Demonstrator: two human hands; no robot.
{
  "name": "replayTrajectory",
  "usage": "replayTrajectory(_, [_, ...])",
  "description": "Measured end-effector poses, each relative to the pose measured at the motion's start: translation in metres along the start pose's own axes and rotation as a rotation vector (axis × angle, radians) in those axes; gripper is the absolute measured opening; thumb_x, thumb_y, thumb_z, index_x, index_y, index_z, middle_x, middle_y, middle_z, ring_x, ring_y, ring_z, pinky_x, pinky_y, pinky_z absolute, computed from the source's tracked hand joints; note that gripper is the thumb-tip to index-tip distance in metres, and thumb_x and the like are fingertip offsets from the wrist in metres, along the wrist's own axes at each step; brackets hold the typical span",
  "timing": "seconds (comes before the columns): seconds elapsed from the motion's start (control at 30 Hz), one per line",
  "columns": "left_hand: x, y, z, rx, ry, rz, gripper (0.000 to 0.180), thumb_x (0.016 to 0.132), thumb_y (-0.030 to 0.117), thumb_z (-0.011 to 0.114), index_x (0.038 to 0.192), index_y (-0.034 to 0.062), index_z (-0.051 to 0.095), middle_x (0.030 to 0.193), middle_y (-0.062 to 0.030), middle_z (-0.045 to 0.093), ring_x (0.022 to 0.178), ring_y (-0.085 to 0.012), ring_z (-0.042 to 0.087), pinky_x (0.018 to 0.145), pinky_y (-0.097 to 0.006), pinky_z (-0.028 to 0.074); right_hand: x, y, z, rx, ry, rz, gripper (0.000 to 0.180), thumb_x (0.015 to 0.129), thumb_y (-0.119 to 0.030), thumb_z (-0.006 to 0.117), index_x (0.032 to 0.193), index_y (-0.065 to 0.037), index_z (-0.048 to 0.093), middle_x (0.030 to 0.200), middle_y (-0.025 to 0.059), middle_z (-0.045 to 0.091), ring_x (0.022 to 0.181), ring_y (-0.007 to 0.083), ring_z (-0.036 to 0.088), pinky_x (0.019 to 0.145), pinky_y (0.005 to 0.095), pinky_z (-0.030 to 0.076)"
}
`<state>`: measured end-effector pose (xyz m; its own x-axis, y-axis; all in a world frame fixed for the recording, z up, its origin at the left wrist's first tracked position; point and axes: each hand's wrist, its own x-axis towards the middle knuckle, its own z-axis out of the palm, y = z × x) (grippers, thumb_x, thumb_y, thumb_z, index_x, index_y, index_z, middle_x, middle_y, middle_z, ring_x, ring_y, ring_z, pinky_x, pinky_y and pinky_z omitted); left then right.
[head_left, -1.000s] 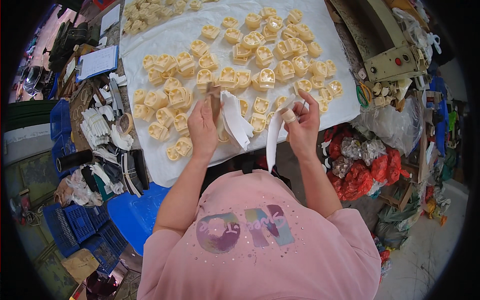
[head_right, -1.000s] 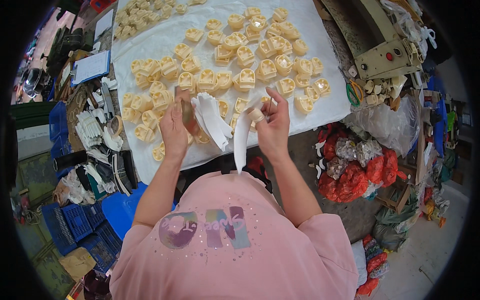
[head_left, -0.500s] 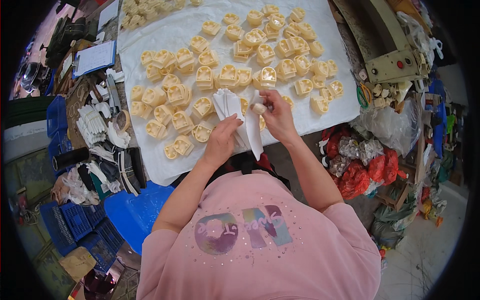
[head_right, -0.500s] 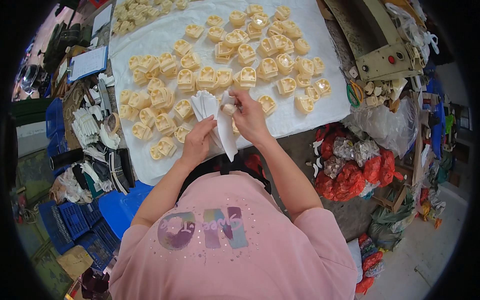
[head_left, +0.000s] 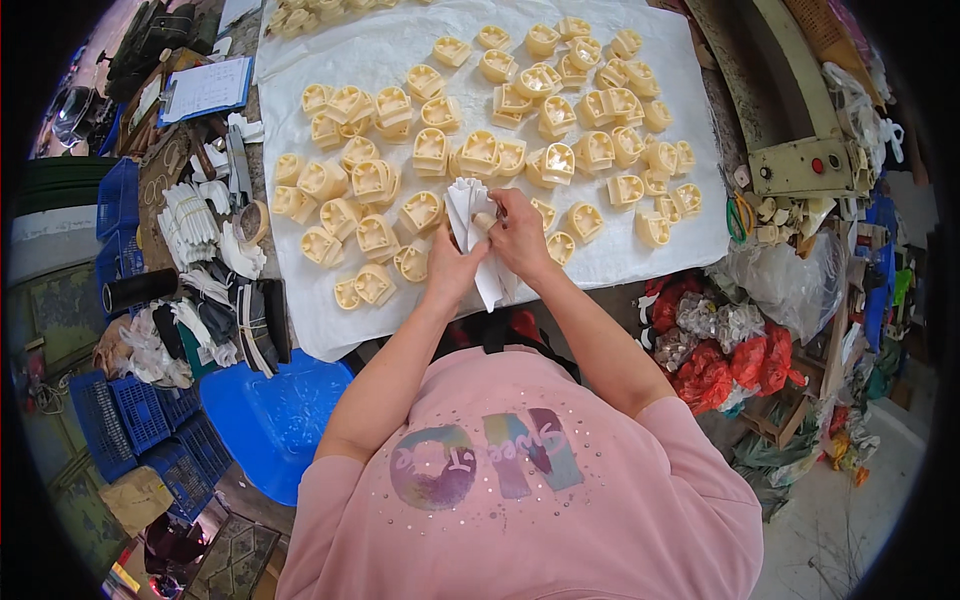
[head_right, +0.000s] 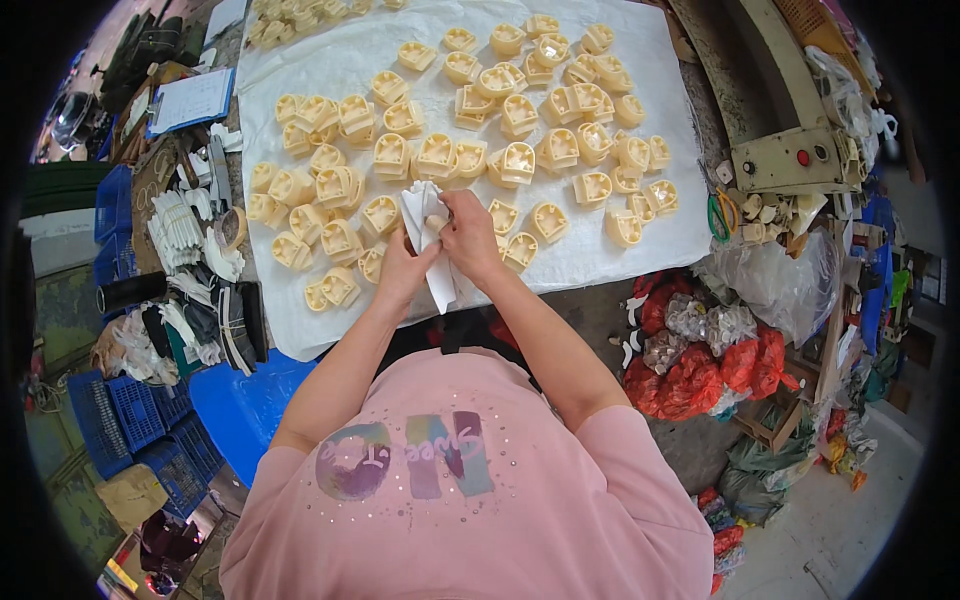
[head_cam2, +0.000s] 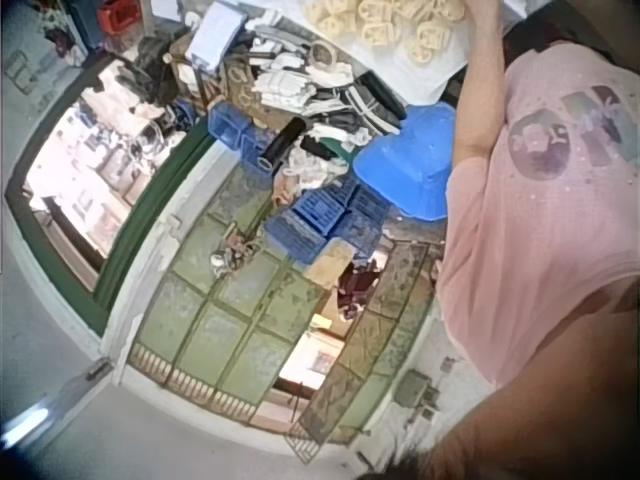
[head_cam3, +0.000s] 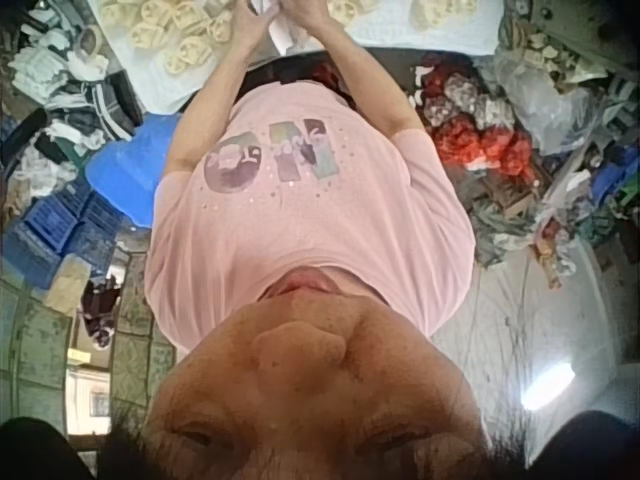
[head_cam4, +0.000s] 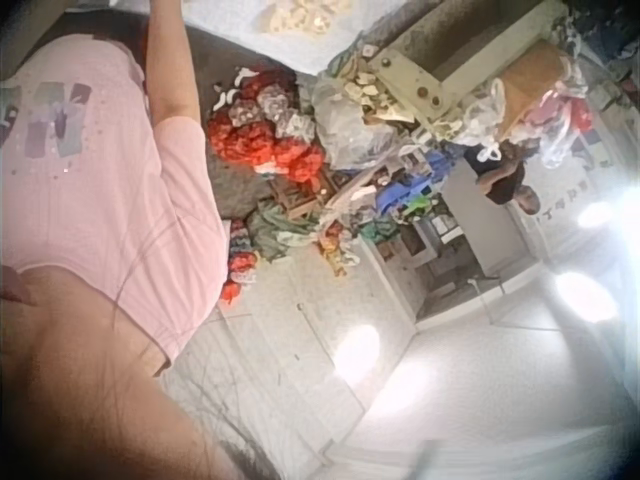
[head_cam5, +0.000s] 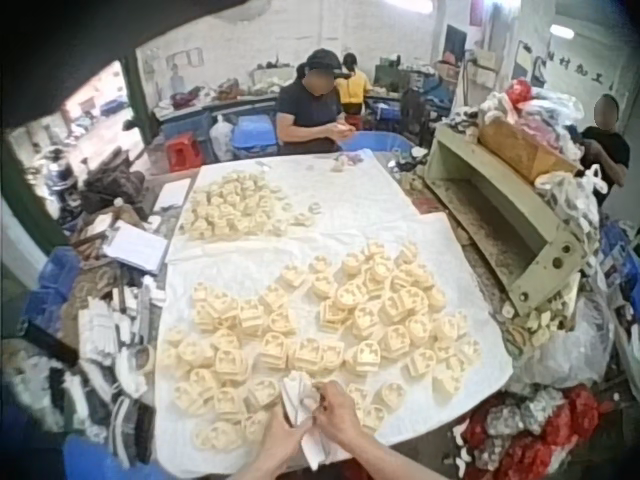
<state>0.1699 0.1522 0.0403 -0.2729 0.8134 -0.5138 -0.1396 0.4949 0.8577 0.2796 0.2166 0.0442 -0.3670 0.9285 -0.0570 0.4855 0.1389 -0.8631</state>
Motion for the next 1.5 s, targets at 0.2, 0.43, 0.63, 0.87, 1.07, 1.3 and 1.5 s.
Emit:
replayTrajectory(0.2, [0.013,-0.009,0.003,0.339,0.084,-0.05,0.075,0.062,0.023,0.071,0.124,-0.002,0.036,0.116,-0.0219,0.05,0.112,-0.0369,0.041,0.097,-0.042,0.033,-0.009,0.023,-0.003,0.242,0.201,0.131,0.035,0.08,-0.012,0.061,0.112,-0.002,0.052,0.094,0.0062,0.058,0.081,0.0126,0.052,0.074,0.0263,0.043])
replayTrajectory(0.43, [0.013,-0.01,0.005,0.295,0.038,-0.078,0.07,0.06,0.025,0.073,0.116,-0.0045,0.044,0.113,-0.0222,0.05,0.111,-0.0344,0.041,0.096,-0.042,0.033,-0.016,0.035,-0.01,0.292,-0.198,0.364,0.046,0.082,-0.02,0.059,0.121,0.002,0.046,0.113,0.0156,0.057,0.092,0.0224,0.059,0.08,0.0303,0.046])
replayTrajectory(0.63, [-0.002,0.009,0.019,0.614,0.222,0.043,0.059,0.061,0.021,0.072,0.107,-0.0058,0.046,0.103,-0.0189,0.049,0.102,-0.0307,0.046,0.09,-0.038,0.038,-0.018,0.02,-0.019,0.42,-0.161,0.546,0.044,0.083,-0.016,0.054,0.122,0.003,0.044,0.11,0.0154,0.057,0.09,0.0205,0.057,0.073,0.0294,0.046])
replayTrajectory(0.87, [-0.013,0.013,0.022,0.435,0.023,0.186,0.075,0.066,0.021,0.069,0.121,-0.0059,0.026,0.115,-0.0228,0.038,0.11,-0.0345,0.04,0.095,-0.04,0.033,-0.02,0.025,-0.02,0.76,0.019,0.696,0.042,0.079,-0.014,0.044,0.118,0.001,0.048,0.057,-0.0018,0.043,0.041,0.0066,0.034,0.043,0.0219,0.029])
replayTrajectory(1.07, [-0.009,0.009,0.015,0.343,-0.022,0.145,0.078,0.065,0.019,0.068,0.125,-0.0072,0.026,0.117,-0.0244,0.038,0.112,-0.0343,0.04,0.097,-0.039,0.033,-0.019,-0.002,-0.02,0.621,-0.003,0.713,0.041,0.079,-0.017,0.046,0.116,0.0,0.05,0.071,0.0014,0.051,0.053,0.0065,0.041,0.046,0.0222,0.031])
replayTrajectory(1.3, [0.014,-0.003,0.005,0.454,-0.041,0.013,0.072,0.065,0.019,0.068,0.122,-0.0069,0.033,0.11,-0.023,0.044,0.108,-0.0335,0.042,0.096,-0.039,0.034,-0.02,0.015,-0.001,0.2,-0.013,0.562,0.045,0.081,-0.015,0.048,0.12,0.007,0.043,0.111,0.019,0.055,0.103,0.0254,0.053,0.089,0.0313,0.039])
replayTrajectory(1.5, [0.026,-0.007,0.004,0.248,0.037,0.01,0.056,0.068,0.01,0.066,0.115,-0.0079,0.041,0.11,-0.0163,0.051,0.099,-0.023,0.054,0.081,-0.031,0.044,-0.022,-0.007,-0.007,0.274,0.019,0.559,0.045,0.082,-0.02,0.051,0.119,0.005,0.045,0.108,0.0162,0.057,0.099,0.0221,0.054,0.085,0.0304,0.041])
